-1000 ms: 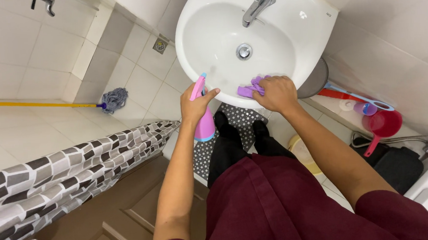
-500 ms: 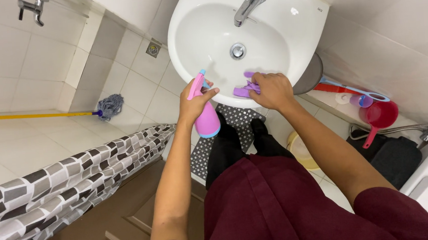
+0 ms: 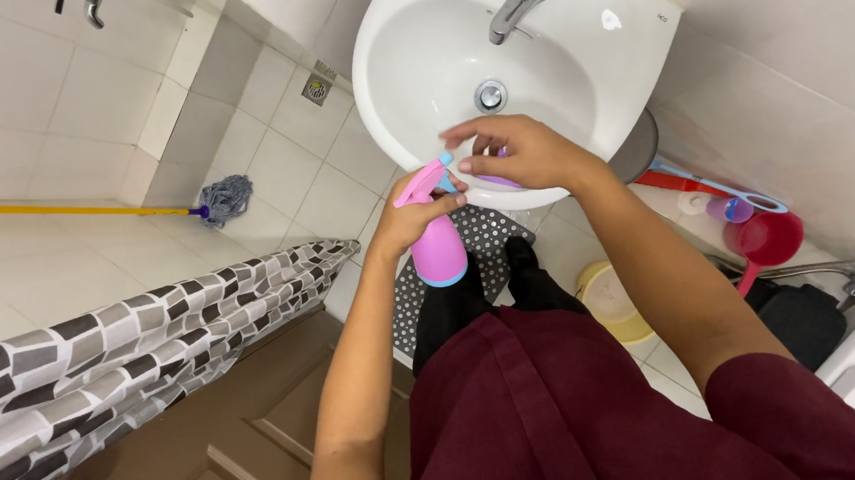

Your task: The person cleans a toilet seat using a handheld bidet sprayer and a toilet brush. They then move to the sink, where they use a purple cloth and a pink spray bottle to wipe down the sink basin and faucet.

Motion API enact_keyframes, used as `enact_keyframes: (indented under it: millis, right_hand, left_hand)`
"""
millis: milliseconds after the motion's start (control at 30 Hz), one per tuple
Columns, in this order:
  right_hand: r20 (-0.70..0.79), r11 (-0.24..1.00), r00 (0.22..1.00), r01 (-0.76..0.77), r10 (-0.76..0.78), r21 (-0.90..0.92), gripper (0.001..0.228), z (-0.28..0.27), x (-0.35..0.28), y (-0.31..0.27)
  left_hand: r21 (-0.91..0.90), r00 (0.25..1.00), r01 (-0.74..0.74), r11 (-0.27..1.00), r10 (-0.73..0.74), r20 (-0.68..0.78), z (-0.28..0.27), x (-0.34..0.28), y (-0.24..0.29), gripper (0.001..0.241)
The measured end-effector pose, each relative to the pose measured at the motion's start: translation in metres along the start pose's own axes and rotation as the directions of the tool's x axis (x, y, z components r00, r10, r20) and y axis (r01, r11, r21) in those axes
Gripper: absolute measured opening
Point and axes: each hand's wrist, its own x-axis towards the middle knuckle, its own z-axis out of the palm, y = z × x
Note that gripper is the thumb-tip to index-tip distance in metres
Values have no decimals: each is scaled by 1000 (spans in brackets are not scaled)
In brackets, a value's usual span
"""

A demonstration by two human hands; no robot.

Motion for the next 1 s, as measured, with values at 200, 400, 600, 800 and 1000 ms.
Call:
enact_keyframes:
  millis: [200, 400, 600, 800, 1000]
  right_hand:
    - [38, 973, 998, 30, -39, 230, 27, 26, 11, 42]
    - [5, 972, 992, 123, -127, 202, 26, 43, 3, 26]
    - [-128, 987, 990, 77, -59, 143, 25, 44, 2, 24]
    - [-64, 955, 997, 63, -46, 290, 24, 34, 3, 33]
    - [-78, 871, 989, 149, -127, 469, 16, 23, -18, 22]
  left_hand:
    - [69, 998, -12, 998, 7, 61, 8, -14, 16, 26]
    - [11, 999, 14, 1000, -15, 43, 6, -21, 4, 24]
    - [-117, 1000, 13, 993, -12, 16, 9, -19, 14, 30]
    - [-3, 999, -27, 1000, 27, 22, 22, -22, 33, 30]
    - [46, 997, 8, 999, -11, 77, 34, -16, 41, 25]
